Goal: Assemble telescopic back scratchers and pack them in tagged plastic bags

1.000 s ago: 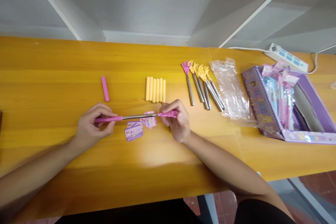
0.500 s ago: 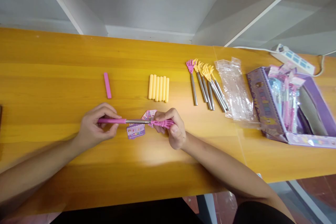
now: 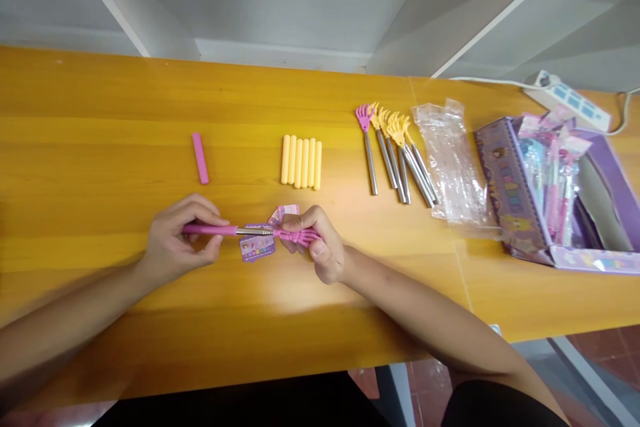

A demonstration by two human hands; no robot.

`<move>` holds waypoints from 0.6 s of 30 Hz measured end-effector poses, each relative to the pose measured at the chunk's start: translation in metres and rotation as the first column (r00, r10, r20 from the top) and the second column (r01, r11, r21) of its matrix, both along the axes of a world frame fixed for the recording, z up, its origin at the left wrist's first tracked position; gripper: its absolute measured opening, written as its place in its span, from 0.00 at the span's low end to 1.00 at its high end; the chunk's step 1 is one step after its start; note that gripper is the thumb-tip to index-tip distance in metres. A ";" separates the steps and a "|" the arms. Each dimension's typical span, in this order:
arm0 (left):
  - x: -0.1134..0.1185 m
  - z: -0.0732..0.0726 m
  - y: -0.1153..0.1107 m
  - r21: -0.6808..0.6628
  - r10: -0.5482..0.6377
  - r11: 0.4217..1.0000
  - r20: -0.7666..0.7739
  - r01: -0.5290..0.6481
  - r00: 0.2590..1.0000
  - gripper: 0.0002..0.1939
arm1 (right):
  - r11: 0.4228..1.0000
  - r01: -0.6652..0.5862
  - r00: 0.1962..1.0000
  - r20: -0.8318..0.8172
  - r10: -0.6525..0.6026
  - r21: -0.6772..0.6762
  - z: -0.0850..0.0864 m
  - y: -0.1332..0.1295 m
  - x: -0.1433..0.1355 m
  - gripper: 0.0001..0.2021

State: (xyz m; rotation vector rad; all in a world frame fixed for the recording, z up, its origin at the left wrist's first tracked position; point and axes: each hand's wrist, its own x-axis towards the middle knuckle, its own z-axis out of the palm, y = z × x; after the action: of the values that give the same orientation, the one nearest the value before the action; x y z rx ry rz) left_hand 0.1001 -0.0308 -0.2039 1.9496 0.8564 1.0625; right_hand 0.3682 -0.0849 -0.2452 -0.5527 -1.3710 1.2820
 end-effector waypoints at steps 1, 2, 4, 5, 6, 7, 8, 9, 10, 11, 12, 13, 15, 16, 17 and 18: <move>0.000 0.000 0.000 0.002 0.001 1.000 -0.002 -0.001 1.000 0.11 | 1.000 -0.010 1.000 0.008 0.010 0.014 -0.001 0.000 0.000 0.16; 0.000 0.000 0.000 0.004 0.003 1.000 -0.007 -0.003 1.000 0.11 | 1.000 -0.017 1.000 0.019 0.017 0.023 -0.001 -0.001 0.000 0.16; 0.000 0.000 -0.001 0.009 0.003 1.000 -0.017 -0.003 1.000 0.11 | 1.000 -0.021 0.998 0.052 0.021 -0.006 -0.002 -0.002 0.001 0.16; 0.000 0.000 -0.001 0.009 0.000 1.000 -0.021 0.000 1.000 0.11 | 0.999 -0.019 0.997 0.073 0.022 -0.039 -0.002 -0.003 0.001 0.17; 0.000 -0.001 -0.001 0.008 -0.003 1.000 -0.023 0.004 1.000 0.10 | 0.997 -0.015 0.996 0.089 0.022 -0.070 -0.002 -0.004 0.001 0.18; 0.000 -0.001 -0.001 0.005 -0.008 1.000 -0.025 0.008 1.000 0.10 | 0.995 -0.014 0.994 0.103 0.025 -0.098 -0.002 -0.004 0.002 0.19; 0.000 -0.001 -0.001 0.001 -0.011 1.000 -0.027 0.012 1.000 0.10 | 0.993 -0.016 0.993 0.111 0.029 -0.114 -0.002 -0.005 0.002 0.21; 0.000 -0.001 -0.001 -0.002 -0.013 1.000 -0.028 0.013 1.000 0.10 | 0.993 -0.021 0.993 0.116 0.035 -0.117 -0.002 -0.005 0.003 0.21; 0.000 -0.001 -0.002 -0.007 -0.015 1.000 -0.031 0.015 0.999 0.10 | 0.994 -0.030 0.992 0.120 0.043 -0.108 -0.003 -0.005 0.004 0.21; 0.000 -0.002 -0.002 -0.008 -0.016 1.000 -0.032 0.016 0.999 0.10 | 0.994 -0.043 0.990 0.127 0.055 -0.096 -0.003 -0.005 0.005 0.21; 0.000 -0.002 -0.002 -0.009 -0.018 1.000 -0.035 0.018 0.999 0.11 | 0.995 -0.055 0.989 0.133 0.066 -0.084 -0.003 -0.005 0.006 0.21; 0.000 -0.002 -0.001 -0.011 -0.020 1.000 -0.039 0.019 0.999 0.11 | 0.995 -0.066 0.987 0.140 0.076 -0.080 -0.004 -0.005 0.007 0.20; -0.001 -0.002 -0.001 -0.007 -0.022 1.000 -0.037 0.022 0.999 0.11 | 0.993 -0.073 0.986 0.143 0.086 -0.093 -0.005 -0.005 0.010 0.20; -0.001 -0.002 -0.001 -0.005 -0.024 1.000 -0.034 0.024 0.999 0.11 | 0.991 -0.074 0.986 0.142 0.089 -0.110 -0.006 -0.005 0.011 0.20; -0.001 -0.002 -0.001 -0.002 -0.026 1.000 -0.029 0.026 0.999 0.11 | 0.989 -0.077 0.985 0.142 0.095 -0.126 -0.007 -0.006 0.012 0.20; -0.001 -0.002 -0.001 -0.003 -0.028 1.000 -0.027 0.028 0.999 0.11 | 0.987 -0.079 0.984 0.146 0.100 -0.143 -0.008 -0.007 0.013 0.21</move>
State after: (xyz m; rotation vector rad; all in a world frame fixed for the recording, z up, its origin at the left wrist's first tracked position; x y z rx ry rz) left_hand 0.0994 -0.0318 -0.2063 1.9723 0.8429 1.0206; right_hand 0.3815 -0.0916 -0.2529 -0.7022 -1.4553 1.4393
